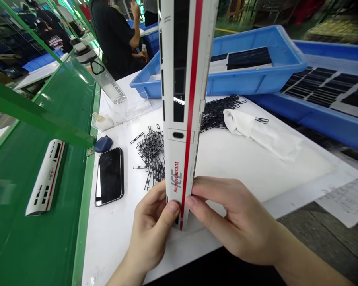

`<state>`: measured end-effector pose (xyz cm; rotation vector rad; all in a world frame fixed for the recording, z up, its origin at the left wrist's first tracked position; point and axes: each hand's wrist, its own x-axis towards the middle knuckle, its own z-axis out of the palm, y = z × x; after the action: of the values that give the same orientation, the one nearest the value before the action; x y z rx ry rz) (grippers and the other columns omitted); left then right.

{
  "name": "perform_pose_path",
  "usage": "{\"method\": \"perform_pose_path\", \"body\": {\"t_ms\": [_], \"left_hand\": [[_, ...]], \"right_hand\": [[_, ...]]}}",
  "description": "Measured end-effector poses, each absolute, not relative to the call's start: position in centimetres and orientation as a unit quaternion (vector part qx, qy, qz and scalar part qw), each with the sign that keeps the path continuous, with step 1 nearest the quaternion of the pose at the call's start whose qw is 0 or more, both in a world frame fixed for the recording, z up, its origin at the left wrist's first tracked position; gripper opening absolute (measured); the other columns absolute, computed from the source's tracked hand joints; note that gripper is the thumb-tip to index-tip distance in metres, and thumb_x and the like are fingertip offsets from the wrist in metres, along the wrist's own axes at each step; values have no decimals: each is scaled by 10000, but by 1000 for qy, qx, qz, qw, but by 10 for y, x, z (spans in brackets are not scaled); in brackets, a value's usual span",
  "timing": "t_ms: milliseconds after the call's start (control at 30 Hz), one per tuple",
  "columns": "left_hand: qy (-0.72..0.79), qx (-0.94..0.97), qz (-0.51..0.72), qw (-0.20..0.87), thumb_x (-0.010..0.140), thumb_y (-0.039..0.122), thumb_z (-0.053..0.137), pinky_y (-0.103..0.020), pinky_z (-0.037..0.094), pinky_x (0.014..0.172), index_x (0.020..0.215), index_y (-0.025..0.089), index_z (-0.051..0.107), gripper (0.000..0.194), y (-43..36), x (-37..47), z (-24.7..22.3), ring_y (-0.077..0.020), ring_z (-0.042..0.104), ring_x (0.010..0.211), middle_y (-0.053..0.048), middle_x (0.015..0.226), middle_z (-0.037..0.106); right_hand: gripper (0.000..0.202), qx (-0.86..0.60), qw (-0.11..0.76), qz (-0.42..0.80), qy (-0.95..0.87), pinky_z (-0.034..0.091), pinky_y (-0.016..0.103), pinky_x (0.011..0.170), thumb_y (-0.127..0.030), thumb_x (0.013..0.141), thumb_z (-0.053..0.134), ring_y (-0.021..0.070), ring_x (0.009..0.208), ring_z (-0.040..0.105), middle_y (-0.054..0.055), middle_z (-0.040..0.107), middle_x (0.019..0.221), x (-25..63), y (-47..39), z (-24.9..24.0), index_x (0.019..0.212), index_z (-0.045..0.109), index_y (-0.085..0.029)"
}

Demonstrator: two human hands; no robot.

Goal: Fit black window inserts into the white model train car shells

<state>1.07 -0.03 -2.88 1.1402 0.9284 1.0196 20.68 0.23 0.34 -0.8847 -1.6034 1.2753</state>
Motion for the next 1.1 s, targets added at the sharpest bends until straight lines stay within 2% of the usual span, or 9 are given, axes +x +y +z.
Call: {"method": "perform_pose_path", "body": {"t_ms": [133, 300, 500, 600, 733, 867, 1000, 1100], "left_hand": [[422, 510, 448, 601, 1012, 343, 700, -267, 582, 978, 1252, 319, 768, 250, -3, 11, -27, -233, 726, 1176, -35, 1262, 796], [425, 529, 465, 568, 1012, 327, 703, -281, 599, 973, 1239, 320, 781, 241, 3, 16, -28, -233, 751, 1140, -29, 1245, 809], [360, 527, 434, 636, 994, 287, 727, -366, 568, 1113, 1365, 338, 723, 374, 2, 14, -25, -267, 708, 1271, -45, 1380, 758], [376, 525, 437, 626, 983, 213, 735, -358, 580, 1103, 1357, 369, 730, 406, 1, 16, -21, -260, 717, 1268, -31, 1361, 772], [357, 528, 424, 644, 978, 196, 735, -400, 581, 1112, 1372, 373, 723, 432, 4, 17, -18, -297, 693, 1313, -49, 1375, 765], [314, 541, 385, 678, 977, 177, 729, -455, 541, 1167, 1487, 369, 623, 556, 5, 15, -18, -333, 602, 1420, -72, 1527, 654], [336, 559, 388, 651, 986, 132, 711, -367, 564, 1136, 1521, 388, 573, 609, 0, 15, -20, -279, 642, 1382, -58, 1525, 658], [323, 572, 384, 649, 1003, 119, 683, -334, 554, 1139, 1542, 400, 539, 625, -3, 16, -20, -259, 610, 1418, -48, 1546, 640]], "right_hand": [[244, -352, 444, 506, -650, 587, 332, 831, -249, 1054, 522, 209, 830, 662, 41, 683, 828, 205, 2, -1, 855, 664, -242], [236, -366, 458, 501, -636, 594, 330, 811, -249, 1047, 531, 212, 834, 675, 47, 701, 840, 204, 2, -3, 884, 701, -236], [249, -383, 458, 502, -626, 568, 304, 751, -225, 1046, 530, 195, 819, 671, 27, 655, 795, 207, 0, 5, 816, 627, -219], [246, -390, 460, 510, -614, 533, 277, 682, -223, 1061, 513, 160, 747, 632, 8, 629, 783, 208, -1, 4, 837, 613, -211], [227, -389, 485, 538, -570, 540, 260, 647, -263, 1080, 512, 150, 721, 623, 3, 646, 797, 208, -6, -2, 937, 683, -215], [225, -388, 514, 547, -535, 572, 285, 696, -297, 1084, 530, 152, 692, 605, 1, 629, 780, 210, -13, -5, 1005, 730, -229], [212, -397, 522, 538, -530, 537, 249, 615, -283, 1076, 549, 123, 607, 527, -12, 591, 746, 211, -17, -9, 966, 720, -225], [208, -398, 533, 549, -506, 583, 275, 689, -313, 1075, 556, 131, 616, 529, -9, 587, 747, 212, -19, -13, 957, 703, -225]]}}
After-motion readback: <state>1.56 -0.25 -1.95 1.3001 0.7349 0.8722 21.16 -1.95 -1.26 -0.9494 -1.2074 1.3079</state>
